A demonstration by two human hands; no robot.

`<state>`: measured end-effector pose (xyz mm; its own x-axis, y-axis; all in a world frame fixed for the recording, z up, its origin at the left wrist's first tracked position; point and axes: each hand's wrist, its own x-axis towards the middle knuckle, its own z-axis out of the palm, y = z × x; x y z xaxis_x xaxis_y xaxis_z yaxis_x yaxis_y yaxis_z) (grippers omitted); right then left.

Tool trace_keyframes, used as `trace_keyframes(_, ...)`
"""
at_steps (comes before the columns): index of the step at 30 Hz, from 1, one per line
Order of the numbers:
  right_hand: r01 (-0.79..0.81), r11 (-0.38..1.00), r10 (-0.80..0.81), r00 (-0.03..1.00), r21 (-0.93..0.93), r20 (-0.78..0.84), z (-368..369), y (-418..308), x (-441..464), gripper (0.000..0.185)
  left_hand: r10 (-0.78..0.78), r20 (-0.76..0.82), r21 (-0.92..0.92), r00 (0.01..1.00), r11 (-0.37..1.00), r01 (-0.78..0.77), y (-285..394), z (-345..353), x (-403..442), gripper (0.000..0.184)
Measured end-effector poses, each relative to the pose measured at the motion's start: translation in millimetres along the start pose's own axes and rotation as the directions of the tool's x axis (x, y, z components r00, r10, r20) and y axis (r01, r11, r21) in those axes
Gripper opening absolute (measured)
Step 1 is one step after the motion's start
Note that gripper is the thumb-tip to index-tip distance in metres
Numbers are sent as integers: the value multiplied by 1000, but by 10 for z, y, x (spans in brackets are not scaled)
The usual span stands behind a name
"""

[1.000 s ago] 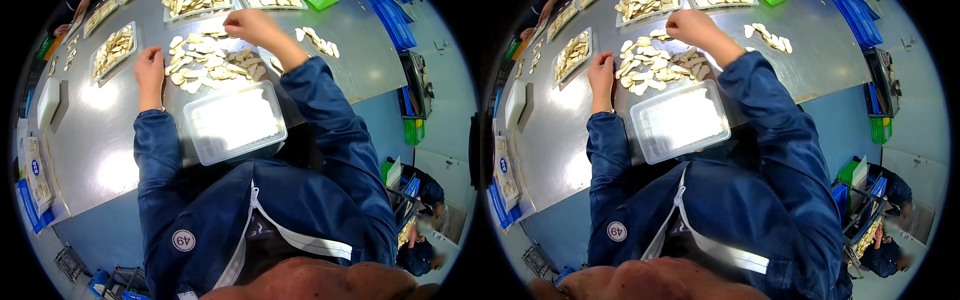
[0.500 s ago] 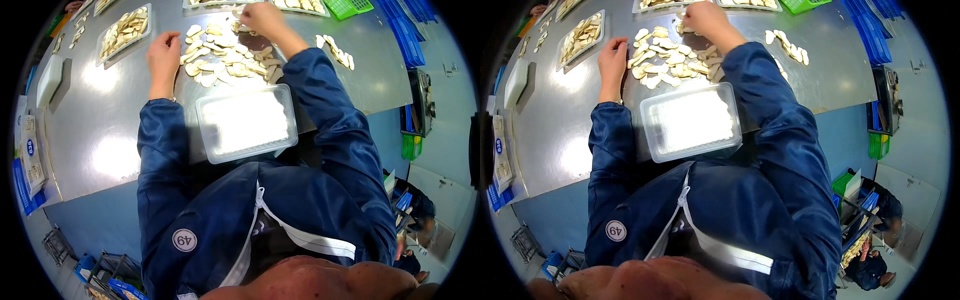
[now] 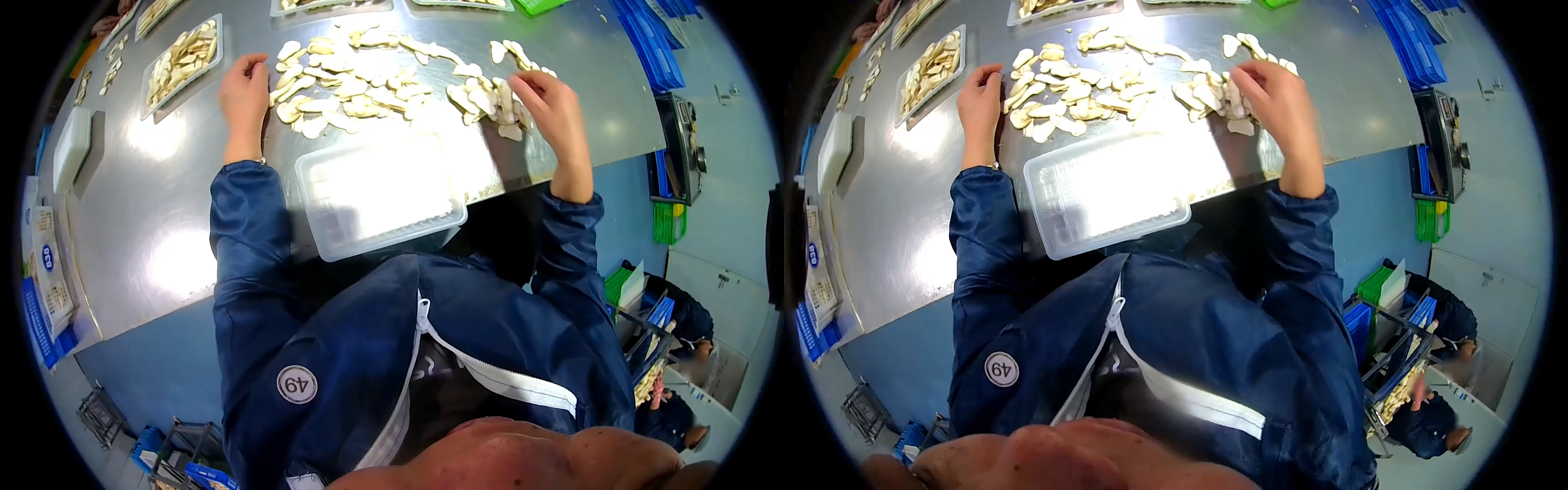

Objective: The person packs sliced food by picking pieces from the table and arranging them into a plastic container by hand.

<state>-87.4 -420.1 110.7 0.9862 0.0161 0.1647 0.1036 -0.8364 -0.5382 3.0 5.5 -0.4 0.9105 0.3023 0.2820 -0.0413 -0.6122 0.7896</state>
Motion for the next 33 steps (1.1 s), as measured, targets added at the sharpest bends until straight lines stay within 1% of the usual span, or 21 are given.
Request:
trace_keyframes(2, 27, 992, -30, 999, 127, 19, 169, -226, 160, 30, -33, 4, -4, 999, 999, 33, -13, 4, 17, 25)
trace_keyframes(4, 287, 951, -296, 952, 113, 73, 494, -377, 416, 31, 28, -24, 5, 999, 1000, -28, -44, 4, 6, 25)
trace_keyframes(6, 394, 919, -392, 911, 14, 129, 875, -568, 723, 31, 59, -57, 5, 997, 998, -59, -63, -28, -19, 25)
trace_keyframes(8, 459, 870, -448, 888, -177, 101, 1201, -655, 993, 31, 57, -87, -1, 995, 998, -57, -81, -78, -60, 25)
trace_keyframes(11, 443, 830, -415, 897, -338, 155, 1551, -667, 1326, 29, 64, -122, -49, 990, 996, -70, -88, -144, -100, 24)
trace_keyframes(14, 435, 845, -355, 891, -310, 283, 1606, -697, 1515, 29, 120, -139, -30, 983, 992, -125, -104, -106, -99, 24)
trace_keyframes(15, 477, 847, -400, 863, -235, 310, 1650, -621, 1608, 33, 116, -140, -12, 983, 993, -119, -57, -105, -114, 24)
trace_keyframes(18, 499, 840, -411, 842, -212, 350, 1587, -655, 1623, 30, 119, -144, -41, 982, 991, -126, -69, -64, -99, 25)
trace_keyframes(19, 508, 844, -426, 831, -173, 358, 1561, -652, 1622, 30, 86, -133, -58, 987, 994, -94, -76, -59, -94, 24)
trace_keyframes(22, 401, 913, -354, 872, -77, 339, 1354, -707, 1446, 29, 98, -160, -49, 982, 993, -107, -96, -47, -97, 23)
trace_keyframes(24, 322, 946, -315, 868, 50, 384, 1102, -792, 1276, 23, 72, -171, -68, 983, 994, -85, -79, -34, -128, 23)
trace_keyframes(25, 299, 951, -306, 877, 78, 370, 997, -843, 1142, 18, 62, -175, -76, 983, 994, -77, -56, -21, -142, 22)
trace_keyframes(28, 209, 968, -246, 884, 135, 397, 760, -806, 857, 17, 2, -132, -102, 991, 995, -16, 76, -41, -245, 22)
trace_keyframes(31, 101, 916, -247, 904, 388, 349, 645, -644, 582, 19, -1, -109, -108, 994, 994, -11, 66, -33, -317, 22)
trace_keyframes(33, -65, 829, -151, 930, 556, 335, 547, -592, 352, 22, 3, -77, -102, 997, 995, -10, 102, -104, -406, 21)
